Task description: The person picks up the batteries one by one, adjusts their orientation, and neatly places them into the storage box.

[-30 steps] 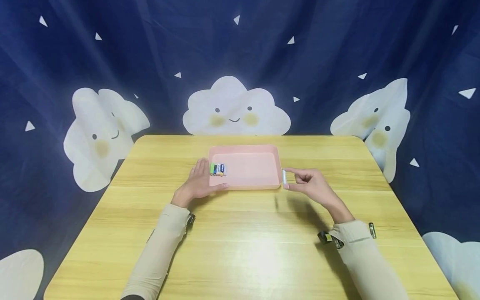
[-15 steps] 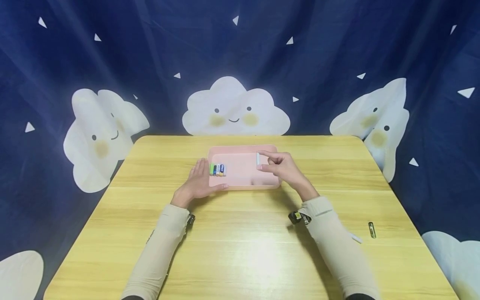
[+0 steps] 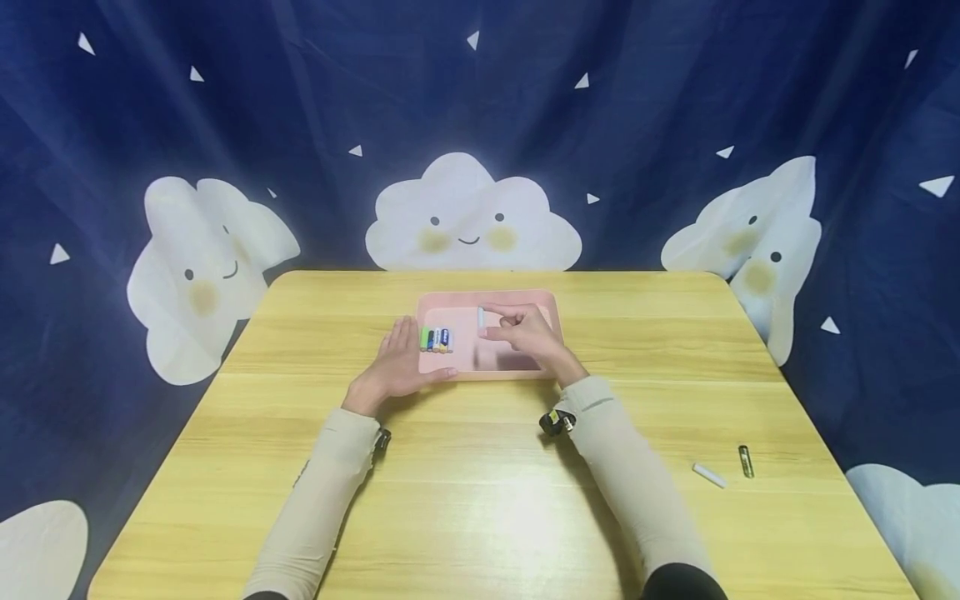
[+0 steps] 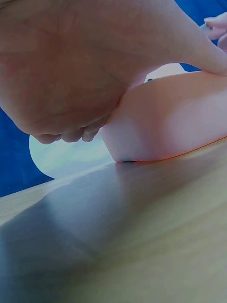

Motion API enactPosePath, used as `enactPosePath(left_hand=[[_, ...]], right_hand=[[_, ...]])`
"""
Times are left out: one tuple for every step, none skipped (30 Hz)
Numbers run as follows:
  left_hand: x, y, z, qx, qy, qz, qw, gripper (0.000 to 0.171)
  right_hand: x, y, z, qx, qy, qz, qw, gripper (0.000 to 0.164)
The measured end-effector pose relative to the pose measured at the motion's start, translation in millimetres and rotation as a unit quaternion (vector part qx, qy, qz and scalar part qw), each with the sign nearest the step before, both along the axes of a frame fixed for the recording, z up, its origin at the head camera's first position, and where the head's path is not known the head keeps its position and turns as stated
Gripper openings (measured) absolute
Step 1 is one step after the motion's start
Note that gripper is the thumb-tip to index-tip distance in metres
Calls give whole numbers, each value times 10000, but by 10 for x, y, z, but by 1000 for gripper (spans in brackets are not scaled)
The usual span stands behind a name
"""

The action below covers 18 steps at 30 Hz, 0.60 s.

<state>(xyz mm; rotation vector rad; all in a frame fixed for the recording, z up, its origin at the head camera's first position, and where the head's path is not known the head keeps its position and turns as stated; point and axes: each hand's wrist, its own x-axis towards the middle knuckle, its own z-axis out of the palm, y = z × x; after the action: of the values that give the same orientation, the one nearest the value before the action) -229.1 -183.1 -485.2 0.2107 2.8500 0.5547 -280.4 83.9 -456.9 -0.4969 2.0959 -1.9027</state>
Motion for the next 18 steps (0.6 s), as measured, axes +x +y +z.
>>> enactPosePath(left_hand=[[0,1,0,6,3,7,10000,137],[-1,2,1,9,7,8,10000,137],[-1,3,3,24,-8,16,10000,136],[-3,1,0,-23,-31,23,10000,136],[-3,0,2,-15,-40,27,10000,135],[-5,0,2,-11,-58,34,10000,135],[-8,-1,0,-1,-66,38,10000,135],[-9,-1,0,8,-78,37,10000,135],[-9,-1,1,27,-87,41,9999,135],[-9,-1,0,44,-90,43,9999,135],[-10,-2,-2,57,-82,32,9999,135],[-11,-2,-5,64,-86,26,9999,135],[-11,1,-5,69,-78,17,9999,135],[-9,3,-5,64,-72,9,10000,135],[-9,6,-6,53,-62,5,10000,135],[-7,8,-7,35,-46,-1,10000,134],[-5,11,-9,19,-32,-3,10000,134],[-2,15,-9,12,-23,2,10000,134]], right_hand=[[-7,-22,-27,83,-84,17,9999,58],[-12,-44,-51,186,-153,38,9997,59],[-18,-67,-77,298,-223,33,9993,59],[-28,-88,-106,371,-268,25,9989,59],[-37,-108,-136,443,-314,26,9985,59],[-42,-128,-161,509,-347,22,9981,59],[-50,-147,-186,584,-356,35,9977,58],[-55,-166,-206,669,-364,30,9971,58],[-59,-184,-226,720,-415,19,9965,58],[-64,-200,-245,767,-452,31,9960,57],[-65,-215,-259,844,-487,34,9952,57],[-65,-231,-267,924,-501,38,9945,57],[-66,-244,-272,1001,-519,47,9936,57],[-65,-258,-276,1061,-542,42,9929,57],[-67,-268,-281,1119,-564,47,9921,57],[-69,-277,-283,1179,-577,53,9913,57],[-71,-287,-285,1240,-588,48,9905,57],[-75,-295,-289,1256,-616,61,9901,57]])
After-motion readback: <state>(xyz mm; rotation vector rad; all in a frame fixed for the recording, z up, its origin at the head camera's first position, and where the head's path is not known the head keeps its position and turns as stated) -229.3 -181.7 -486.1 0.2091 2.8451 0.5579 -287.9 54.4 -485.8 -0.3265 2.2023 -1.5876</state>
